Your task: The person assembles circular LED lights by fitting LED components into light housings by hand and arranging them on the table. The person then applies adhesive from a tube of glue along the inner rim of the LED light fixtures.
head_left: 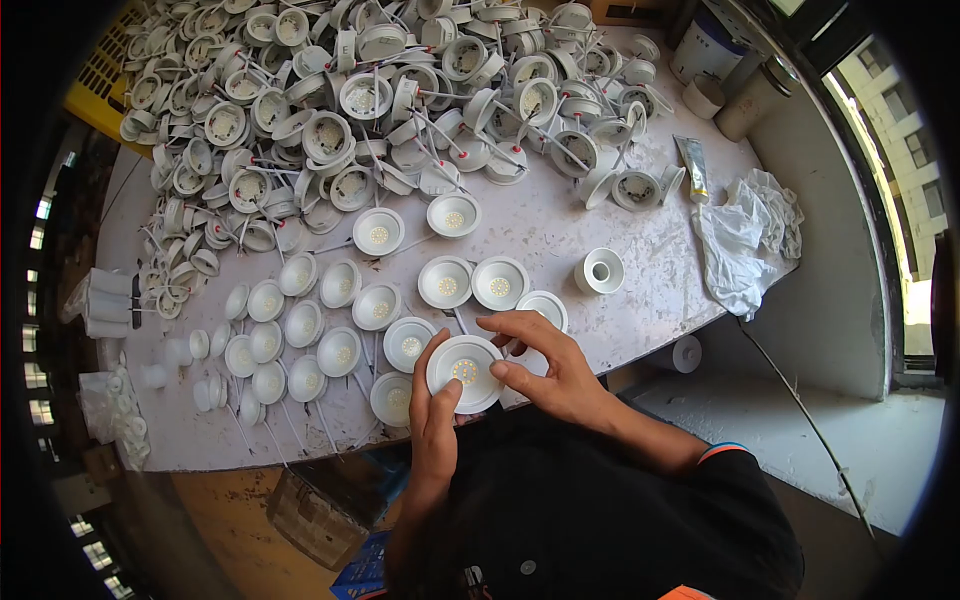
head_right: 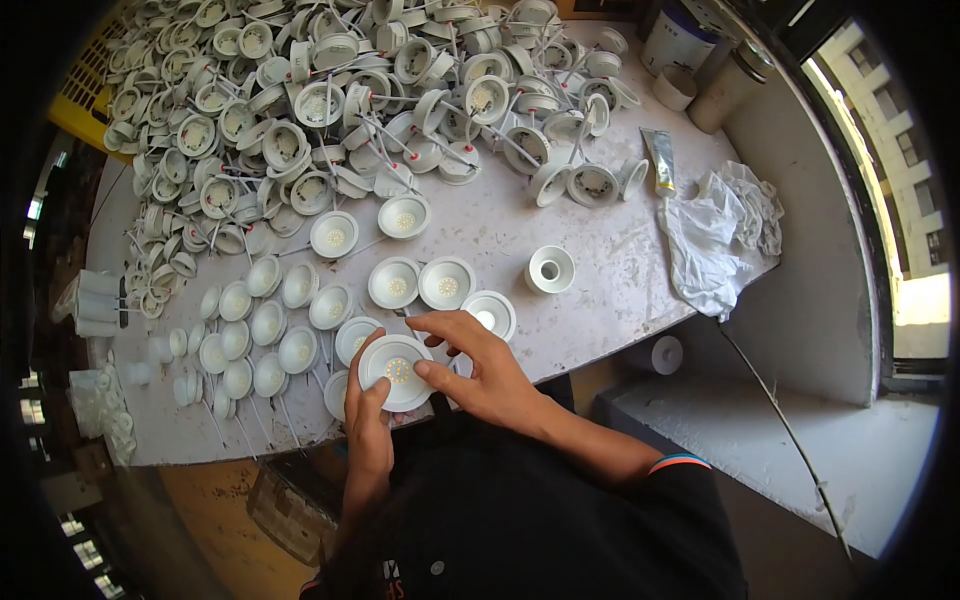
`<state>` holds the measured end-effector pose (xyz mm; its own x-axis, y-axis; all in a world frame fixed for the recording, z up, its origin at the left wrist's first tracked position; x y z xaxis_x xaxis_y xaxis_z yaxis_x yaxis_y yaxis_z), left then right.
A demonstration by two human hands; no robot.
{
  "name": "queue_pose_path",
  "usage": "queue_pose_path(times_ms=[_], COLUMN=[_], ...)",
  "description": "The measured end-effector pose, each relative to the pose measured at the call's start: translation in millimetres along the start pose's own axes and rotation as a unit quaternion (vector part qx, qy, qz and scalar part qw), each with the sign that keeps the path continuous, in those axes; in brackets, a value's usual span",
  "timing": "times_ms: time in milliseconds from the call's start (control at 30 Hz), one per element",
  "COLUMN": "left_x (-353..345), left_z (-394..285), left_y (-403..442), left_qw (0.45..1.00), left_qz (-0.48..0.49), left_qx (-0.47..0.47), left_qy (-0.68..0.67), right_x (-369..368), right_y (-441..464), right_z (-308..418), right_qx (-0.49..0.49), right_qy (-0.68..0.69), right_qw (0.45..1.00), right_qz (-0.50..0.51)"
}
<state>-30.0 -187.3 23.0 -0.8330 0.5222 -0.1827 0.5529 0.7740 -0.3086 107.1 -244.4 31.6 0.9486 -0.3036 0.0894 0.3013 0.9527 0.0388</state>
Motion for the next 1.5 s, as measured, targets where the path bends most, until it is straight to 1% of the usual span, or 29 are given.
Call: queue_pose_path(times_ms=[33,67,167,200,233,267,400,467,500,533,667,867,967,1033,1067,1133,1200,1267,1300,1367,1400,1467,1500], left_x=[-1.8,-1.9,1.3,2.8,3.3,3.8,2.8,2.2,2.3,2.2,0.4,-2.7,-2.1,-2.1,-3.9,-1.4,-2.2,-1.0,0.2,2.3,5.4,5.1,0.6], left_z=[3.6,4.0,3.1,2.9,1.5,1.9,-4.0,-3.7,-3.8,-3.6,0.0,4.1,6.4,4.9,3.9,14.2,12.4,11.8,10.2,10.4,9.2,16.6,10.3], left_y=[-0.5,-0.6,-0.2,0.2,-0.4,-0.9,-2.5,-2.2,-1.8,-1.4,0.7,0.8,-0.7,-1.2,2.3,1.6,2.4,3.7,4.8,8.5,12.2,20.0,27.0], left_qw=[0.998,0.998,0.998,0.999,0.999,0.999,0.999,0.999,0.999,0.999,0.999,0.998,0.997,0.997,0.996,0.997,0.997,0.994,0.994,0.998,0.998,0.979,0.976], left_qz=[0.017,0.018,0.011,0.017,0.024,0.021,0.017,0.016,0.018,0.019,0.036,0.052,0.047,0.029,0.036,0.03,0.034,0.052,0.053,0.061,0.061,0.101,0.088], left_qx=[0.045,0.047,0.025,-0.003,-0.029,-0.027,-0.028,-0.022,-0.026,-0.029,-0.033,-0.034,-0.046,-0.031,-0.049,-0.034,-0.035,-0.04,-0.041,-0.003,-0.006,0.039,0.012], left_qy=[-0.032,-0.033,-0.052,-0.034,-0.016,-0.017,-0.01,-0.021,-0.006,0.008,0.002,0.025,0.04,0.064,0.064,0.062,0.068,0.085,0.082,0.015,0.012,0.17,0.198], right_x=[0.2,0.6,-2.2,-3.5,-4.7,-5.9,-8.4,-10.7,-10.2,-11.6,-16.5,-19.5,-20.4,-23.3,-22.7,-22.4,-25.4,-21.8,-17.9,-10.0,-3.8,4.0,8.1], right_y=[-0.3,-0.8,-0.2,0.1,0.4,-0.1,0.1,-1.8,-2.0,-3.0,-3.7,-2.9,-2.3,-4.9,-1.6,2.3,3.3,6.3,8.2,12.8,16.3,21.1,24.3], right_z=[-1.9,-3.5,-1.0,0.6,8.3,14.5,11.6,15.9,15.9,18.2,26.2,23.9,27.5,26.2,28.0,33.6,29.6,31.5,35.2,39.0,39.7,38.0,32.1], right_qx=[-0.009,-0.018,-0.026,-0.028,0.014,0.056,0.057,0.106,0.105,0.123,0.156,0.16,0.155,0.153,0.157,0.163,0.145,0.151,0.155,0.159,0.156,0.155,0.154], right_qy=[-0.003,-0.006,-0.005,-0.004,-0.025,-0.046,-0.038,-0.092,-0.092,-0.125,-0.204,-0.225,-0.236,-0.243,-0.252,-0.271,-0.29,-0.302,-0.309,-0.319,-0.344,-0.371,-0.385], right_qw=[1.0,1.0,1.0,0.999,0.999,0.997,0.997,0.988,0.988,0.982,0.961,0.954,0.952,0.95,0.947,0.941,0.935,0.93,0.928,0.925,0.919,0.909,0.906], right_qz=[0.001,0.002,0.015,0.017,0.019,0.021,0.043,0.065,0.065,0.074,0.102,0.112,0.116,0.12,0.124,0.123,0.144,0.147,0.137,0.129,0.115,0.103,0.088])
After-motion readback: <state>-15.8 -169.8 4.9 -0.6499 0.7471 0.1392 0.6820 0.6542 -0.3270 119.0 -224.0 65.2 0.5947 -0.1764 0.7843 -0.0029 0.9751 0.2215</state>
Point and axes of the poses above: each hand's wrist, its own y-axis towards the middle knuckle, its own x-axis out of the back of the hand, z = x × y, the point moved 7 cm from there along y, towards the middle knuckle
